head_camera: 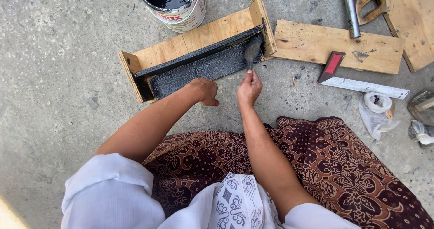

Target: The person paints the inside of a wooden box using a brush dipped in a can of black paint.

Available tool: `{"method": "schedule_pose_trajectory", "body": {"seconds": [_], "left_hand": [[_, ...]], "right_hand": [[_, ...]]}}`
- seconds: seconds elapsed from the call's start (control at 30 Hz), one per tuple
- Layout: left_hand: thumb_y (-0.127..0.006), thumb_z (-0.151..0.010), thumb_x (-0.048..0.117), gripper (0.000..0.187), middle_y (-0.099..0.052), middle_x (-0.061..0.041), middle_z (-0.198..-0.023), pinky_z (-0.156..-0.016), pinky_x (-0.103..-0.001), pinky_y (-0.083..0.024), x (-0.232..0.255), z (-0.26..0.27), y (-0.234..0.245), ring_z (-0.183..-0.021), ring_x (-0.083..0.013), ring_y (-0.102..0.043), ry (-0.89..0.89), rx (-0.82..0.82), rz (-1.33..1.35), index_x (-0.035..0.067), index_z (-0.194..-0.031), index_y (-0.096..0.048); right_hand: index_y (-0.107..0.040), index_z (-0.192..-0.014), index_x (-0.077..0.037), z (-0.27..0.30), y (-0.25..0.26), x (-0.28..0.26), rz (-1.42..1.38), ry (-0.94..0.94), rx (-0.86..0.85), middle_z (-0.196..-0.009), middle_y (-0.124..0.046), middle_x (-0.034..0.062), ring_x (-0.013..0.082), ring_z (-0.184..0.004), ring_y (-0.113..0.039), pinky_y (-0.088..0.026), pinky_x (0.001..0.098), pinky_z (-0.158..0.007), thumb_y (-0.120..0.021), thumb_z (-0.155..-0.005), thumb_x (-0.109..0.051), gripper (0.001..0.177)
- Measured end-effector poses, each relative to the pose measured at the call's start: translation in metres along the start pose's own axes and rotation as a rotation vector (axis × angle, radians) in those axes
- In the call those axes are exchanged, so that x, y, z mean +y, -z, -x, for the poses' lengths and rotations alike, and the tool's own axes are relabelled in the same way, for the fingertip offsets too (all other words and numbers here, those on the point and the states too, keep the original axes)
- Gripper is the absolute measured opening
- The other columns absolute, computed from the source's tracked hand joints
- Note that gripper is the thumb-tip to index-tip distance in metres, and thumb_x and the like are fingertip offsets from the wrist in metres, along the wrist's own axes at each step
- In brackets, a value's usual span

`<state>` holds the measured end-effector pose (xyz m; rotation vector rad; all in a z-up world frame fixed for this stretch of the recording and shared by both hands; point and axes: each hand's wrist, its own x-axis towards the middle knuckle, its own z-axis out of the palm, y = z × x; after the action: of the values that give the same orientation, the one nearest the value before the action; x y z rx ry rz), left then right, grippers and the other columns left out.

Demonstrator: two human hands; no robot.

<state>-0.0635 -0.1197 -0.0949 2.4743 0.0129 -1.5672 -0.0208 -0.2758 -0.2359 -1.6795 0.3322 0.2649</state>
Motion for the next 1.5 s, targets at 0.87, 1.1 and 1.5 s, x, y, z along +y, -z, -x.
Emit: {"method": "schedule_pose_trajectory", "body": {"seconds": [0.87,1.1,1.5], "left_hand": [[-0.064,-0.096,0.055,0.054,-0.073,-0.015,-0.115,-0.101,-0.043,-0.054,-0.042,-0.016,-0.024,-0.114,-0.0307,-0.068,0.034,0.034,-0.014,0.004,-0.110,-0.075],[-0.063,-0.094,0.057,0.054,-0.074,-0.013,-0.117,-0.100,-0.045,-0.054,-0.045,-0.022,-0.025,-0.116,-0.0296,-0.069,0.073,0.012,-0.013,0.007,-0.112,-0.075],[-0.066,-0.093,0.057,0.060,-0.067,-0.009,-0.138,-0.106,-0.045,-0.050,-0.045,-0.006,-0.030,-0.129,-0.0298,-0.062,0.077,-0.163,-0.095,0.012,-0.134,-0.070]], "right_hand": [[-0.078,-0.113,-0.010,-0.056,0.077,-0.001,0.529,0.471,-0.092,-0.067,-0.067,-0.0029,0.0078,-0.050,-0.058,-0.042,0.0290,-0.041,-0.063,-0.106,-0.036,0.030],[-0.071,-0.118,-0.008,0.055,-0.005,0.039,0.505,0.299,-0.305,-0.062,-0.061,-0.0016,0.0072,-0.041,-0.048,-0.036,0.0267,-0.032,-0.055,-0.106,-0.028,0.029],[-0.075,-0.091,-0.007,-0.016,0.047,0.015,0.343,0.229,-0.079,-0.061,-0.063,-0.0003,0.0054,-0.048,-0.050,-0.035,0.0268,-0.042,-0.067,-0.101,-0.025,0.022]]}}
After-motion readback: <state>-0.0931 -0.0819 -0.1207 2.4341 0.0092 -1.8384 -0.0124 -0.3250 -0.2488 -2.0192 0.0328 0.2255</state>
